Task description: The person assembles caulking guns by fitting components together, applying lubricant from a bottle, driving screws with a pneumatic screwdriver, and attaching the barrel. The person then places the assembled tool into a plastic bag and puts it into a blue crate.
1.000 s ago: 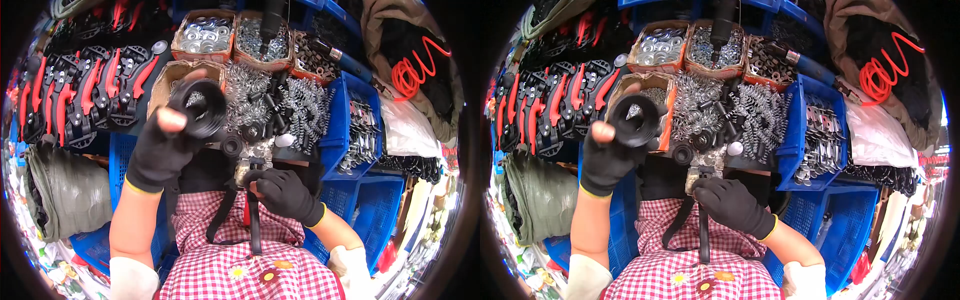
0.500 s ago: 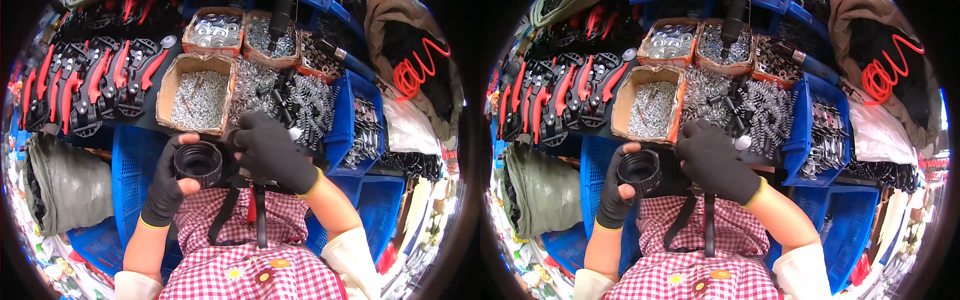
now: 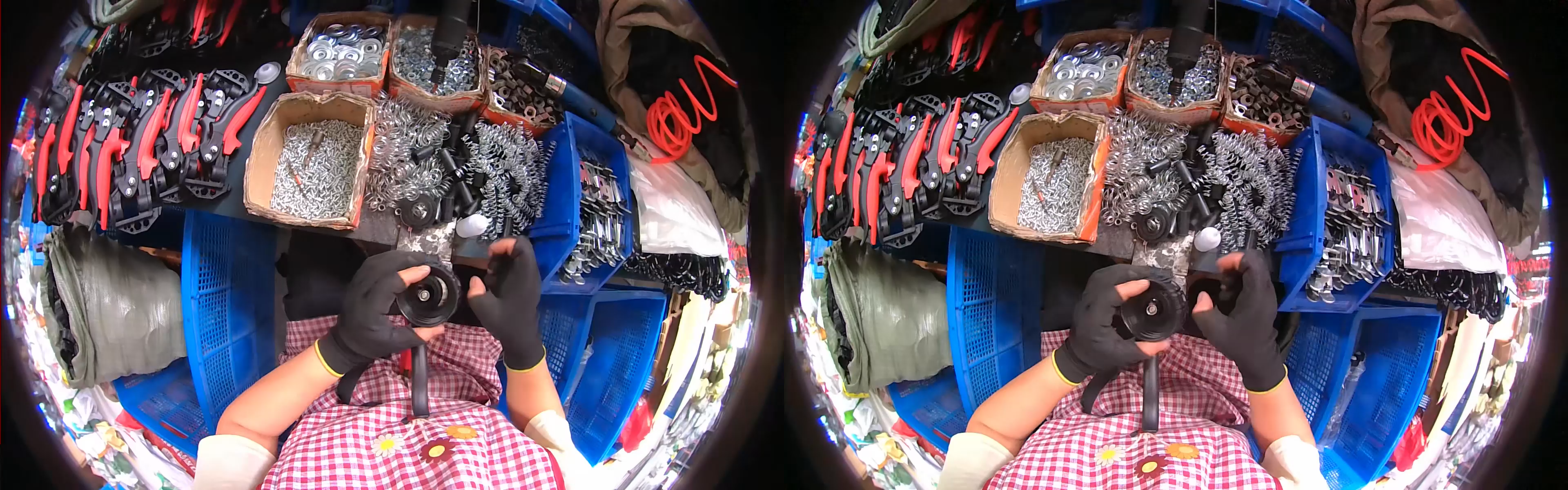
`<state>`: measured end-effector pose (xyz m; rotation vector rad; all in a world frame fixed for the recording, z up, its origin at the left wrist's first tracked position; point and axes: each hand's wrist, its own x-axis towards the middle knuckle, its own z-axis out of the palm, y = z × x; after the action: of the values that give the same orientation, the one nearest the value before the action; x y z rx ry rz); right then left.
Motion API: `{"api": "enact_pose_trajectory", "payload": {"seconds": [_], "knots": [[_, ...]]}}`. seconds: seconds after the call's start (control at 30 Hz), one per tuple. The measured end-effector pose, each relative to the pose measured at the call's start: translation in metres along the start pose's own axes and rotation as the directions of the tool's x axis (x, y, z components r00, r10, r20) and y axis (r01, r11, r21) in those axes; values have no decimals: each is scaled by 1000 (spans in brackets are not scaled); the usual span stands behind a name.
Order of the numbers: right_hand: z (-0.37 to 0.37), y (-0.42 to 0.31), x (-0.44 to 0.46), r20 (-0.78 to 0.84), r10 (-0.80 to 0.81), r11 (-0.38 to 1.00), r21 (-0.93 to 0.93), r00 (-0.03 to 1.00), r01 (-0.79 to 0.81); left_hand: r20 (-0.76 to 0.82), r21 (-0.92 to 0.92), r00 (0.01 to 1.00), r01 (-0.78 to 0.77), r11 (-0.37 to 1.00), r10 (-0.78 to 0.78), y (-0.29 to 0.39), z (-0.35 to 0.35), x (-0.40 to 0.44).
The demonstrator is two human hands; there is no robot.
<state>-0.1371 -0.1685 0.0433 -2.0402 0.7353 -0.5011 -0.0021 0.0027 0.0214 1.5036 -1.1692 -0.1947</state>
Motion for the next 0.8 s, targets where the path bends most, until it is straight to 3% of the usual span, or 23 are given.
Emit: {"api": "enact_pose_trajectory", "payload": {"seconds": [0.03, 0.1, 0.2, 0.23, 0.33, 0.43, 0.47, 0.5, 0.53, 0.6, 0.67, 0.7, 0.8], "knots": [[6, 8, 3, -76, -25, 1000, -19, 997, 24, 32, 147, 999, -42, 988, 38, 0, 2, 4], [23, 13, 13, -233, -81, 996, -59, 969, 69, 44, 198, 998, -53, 979, 45, 0, 5, 8], [23, 7, 28, -200, -199, 961, -230, 959, 152, 109, 289, 994, -59, 955, 29, 4, -1, 14], [23, 8, 36, -172, -262, 933, -298, 950, 203, 124, 282, 992, -64, 957, 30, 3, -3, 12], [19, 5, 39, -181, -201, 959, -237, 963, 156, 189, 290, 982, -75, 954, 20, -1, -6, 8], [8, 0, 38, -257, -187, 979, -133, 948, 157, 221, 196, 975, -79, 977, 34, 11, -21, 32], [4, -2, 38, -281, -191, 980, -102, 941, 169, 269, 54, 963, -48, 997, 32, -2, -30, 46], [0, -5, 39, -300, -189, 982, -72, 935, 176, 321, 108, 947, 0, 994, -35, -5, -41, 70], [-4, -10, 41, -297, -179, 984, -46, 938, 173, 272, 223, 954, -189, 956, 125, 5, -45, 114], [-10, -17, 43, -278, -154, 987, 6, 948, 162, 125, 445, 950, -311, 840, 286, -16, -41, 200], [-13, -17, 46, -255, -115, 987, 82, 960, 140, -12, 532, 933, -298, 793, 359, -51, -47, 294], [-13, -16, 47, -240, -96, 984, 121, 966, 128, -15, 701, 903, -296, 649, 429, -68, -52, 337], [-14, -16, 49, -239, -42, 979, 182, 970, 87, 61, 826, 934, -245, 509, 351, -97, -55, 431]]}}
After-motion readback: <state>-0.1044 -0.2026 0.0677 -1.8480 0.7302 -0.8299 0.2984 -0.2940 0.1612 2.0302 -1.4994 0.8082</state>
